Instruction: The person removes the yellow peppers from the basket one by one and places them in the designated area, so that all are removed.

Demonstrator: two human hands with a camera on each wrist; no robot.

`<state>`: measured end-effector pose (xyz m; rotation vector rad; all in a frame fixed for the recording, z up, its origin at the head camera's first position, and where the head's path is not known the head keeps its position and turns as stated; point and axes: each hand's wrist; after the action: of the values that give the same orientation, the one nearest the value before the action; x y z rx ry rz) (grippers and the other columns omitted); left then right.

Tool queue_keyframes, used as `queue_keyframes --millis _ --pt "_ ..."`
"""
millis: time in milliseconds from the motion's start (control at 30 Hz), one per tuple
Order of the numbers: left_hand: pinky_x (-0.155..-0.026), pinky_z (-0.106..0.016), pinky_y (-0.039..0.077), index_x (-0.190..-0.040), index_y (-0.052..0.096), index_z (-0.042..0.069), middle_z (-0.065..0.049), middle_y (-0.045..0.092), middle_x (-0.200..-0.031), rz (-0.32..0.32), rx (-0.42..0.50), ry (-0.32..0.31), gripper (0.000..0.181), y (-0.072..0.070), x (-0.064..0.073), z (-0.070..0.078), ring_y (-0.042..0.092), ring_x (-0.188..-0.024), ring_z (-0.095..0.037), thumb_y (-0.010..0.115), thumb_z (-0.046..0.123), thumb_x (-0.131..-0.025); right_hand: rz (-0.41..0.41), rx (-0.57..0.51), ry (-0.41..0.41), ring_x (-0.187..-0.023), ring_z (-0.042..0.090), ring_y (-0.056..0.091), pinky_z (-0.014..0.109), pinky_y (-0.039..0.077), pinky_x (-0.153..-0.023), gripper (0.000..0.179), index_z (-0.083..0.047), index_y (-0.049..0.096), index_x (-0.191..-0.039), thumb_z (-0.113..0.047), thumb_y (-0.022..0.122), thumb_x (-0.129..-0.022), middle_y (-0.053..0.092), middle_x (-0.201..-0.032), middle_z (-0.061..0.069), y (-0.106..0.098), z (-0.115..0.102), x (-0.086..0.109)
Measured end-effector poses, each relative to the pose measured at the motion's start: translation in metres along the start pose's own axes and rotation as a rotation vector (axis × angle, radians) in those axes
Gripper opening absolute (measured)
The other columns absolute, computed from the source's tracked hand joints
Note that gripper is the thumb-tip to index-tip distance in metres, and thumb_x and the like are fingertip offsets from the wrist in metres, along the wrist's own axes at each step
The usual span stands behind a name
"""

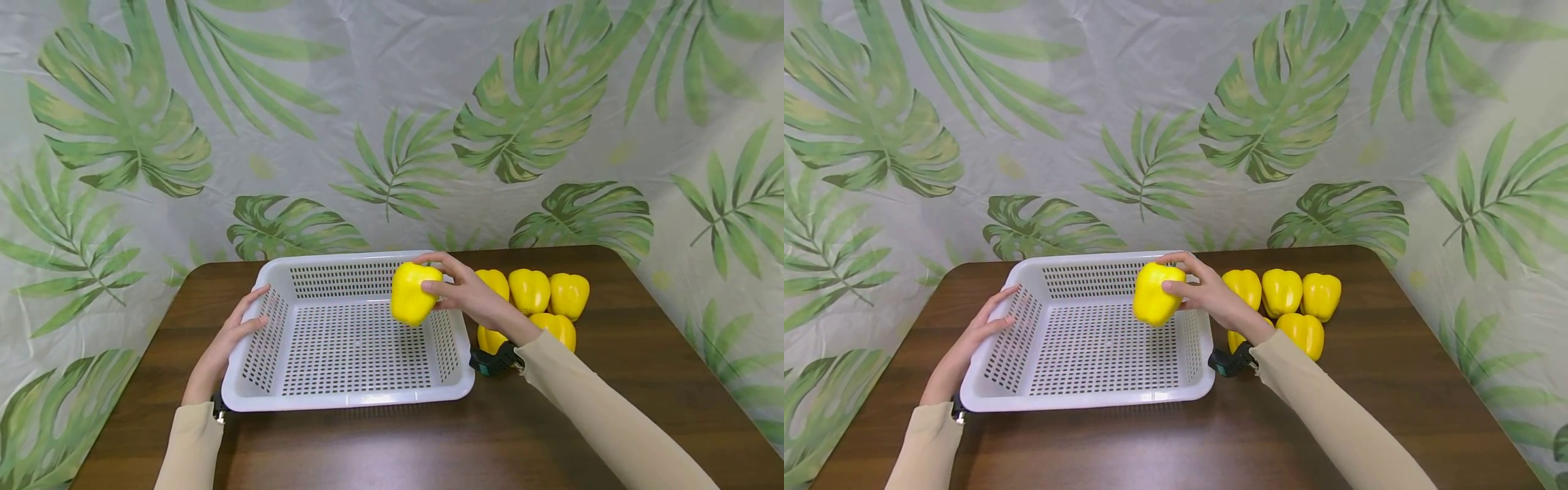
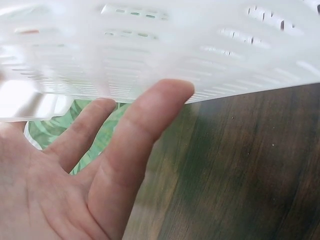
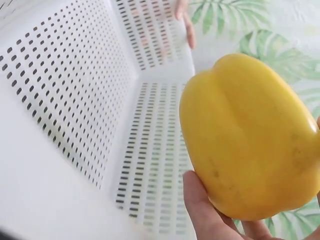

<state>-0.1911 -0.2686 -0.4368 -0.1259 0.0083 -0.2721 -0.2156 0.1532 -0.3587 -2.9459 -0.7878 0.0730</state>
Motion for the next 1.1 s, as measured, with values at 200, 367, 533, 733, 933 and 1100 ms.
queue_keyframes --millis 200,367,533,733,933,1100 --pt "-0.078 -0.050 0.050 -0.152 0.017 0.026 -0.022 0.017 -0.149 -0.002 0.005 -0.009 0.057 0.001 0.002 0.001 0.039 -0.117 -0.047 0.042 0.020 -0.101 0.080 0.034 -0.021 -0.107 0.032 0.053 0.045 0.051 -0.086 0.042 -0.012 0.045 -0.136 -0.020 0.057 -0.097 0.044 -0.134 0.018 -0.008 0.002 0.007" --pt "-0.078 -0.050 0.050 -0.152 0.017 0.027 -0.020 0.016 -0.149 -0.009 0.020 -0.011 0.056 0.001 0.002 0.001 0.038 -0.118 -0.046 0.041 0.021 -0.102 0.126 0.039 -0.029 -0.106 0.033 0.054 0.044 0.050 -0.087 0.042 -0.011 0.044 -0.134 -0.024 0.058 -0.096 0.045 -0.131 0.019 -0.014 0.002 0.013" --pt "-0.078 -0.050 0.050 -0.152 0.017 0.027 -0.019 0.015 -0.150 -0.015 0.030 -0.007 0.056 0.001 0.003 0.000 0.039 -0.117 -0.045 0.041 0.021 -0.102 0.148 0.048 -0.017 -0.102 0.033 0.056 0.040 0.052 -0.083 0.042 -0.010 0.045 -0.133 -0.024 0.059 -0.096 0.046 -0.130 0.019 -0.021 0.003 0.018" --pt "-0.078 -0.050 0.050 -0.152 0.017 0.027 -0.019 0.014 -0.150 -0.017 0.026 -0.001 0.056 0.002 0.003 0.000 0.039 -0.117 -0.045 0.041 0.020 -0.102 0.148 0.071 0.009 -0.105 0.033 0.053 0.044 0.048 -0.086 0.047 -0.012 0.041 -0.136 -0.022 0.061 -0.094 0.042 -0.134 0.018 -0.030 0.004 0.025" --pt "-0.077 -0.050 0.050 -0.152 0.016 0.027 -0.020 0.014 -0.150 -0.013 0.019 0.000 0.056 0.002 0.003 0.001 0.039 -0.117 -0.045 0.041 0.020 -0.102 0.151 0.056 0.016 -0.105 0.032 0.054 0.041 0.047 -0.089 0.047 -0.014 0.039 -0.138 -0.022 0.059 -0.096 0.038 -0.136 0.018 -0.040 0.003 0.035" --pt "-0.077 -0.050 0.050 -0.153 0.016 0.027 -0.020 0.014 -0.150 -0.012 0.023 0.004 0.057 0.002 0.002 0.000 0.038 -0.117 -0.046 0.041 0.020 -0.102 0.170 0.063 0.021 -0.108 0.029 0.051 0.041 0.044 -0.092 0.045 -0.017 0.039 -0.139 -0.023 0.056 -0.098 0.033 -0.140 0.016 -0.049 0.006 0.043"
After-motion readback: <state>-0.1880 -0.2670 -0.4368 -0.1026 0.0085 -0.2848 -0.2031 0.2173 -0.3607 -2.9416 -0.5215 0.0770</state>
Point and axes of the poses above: each hand's wrist, its own x-axis away from the middle knuckle, its own y-axis out of the palm, z = x × y
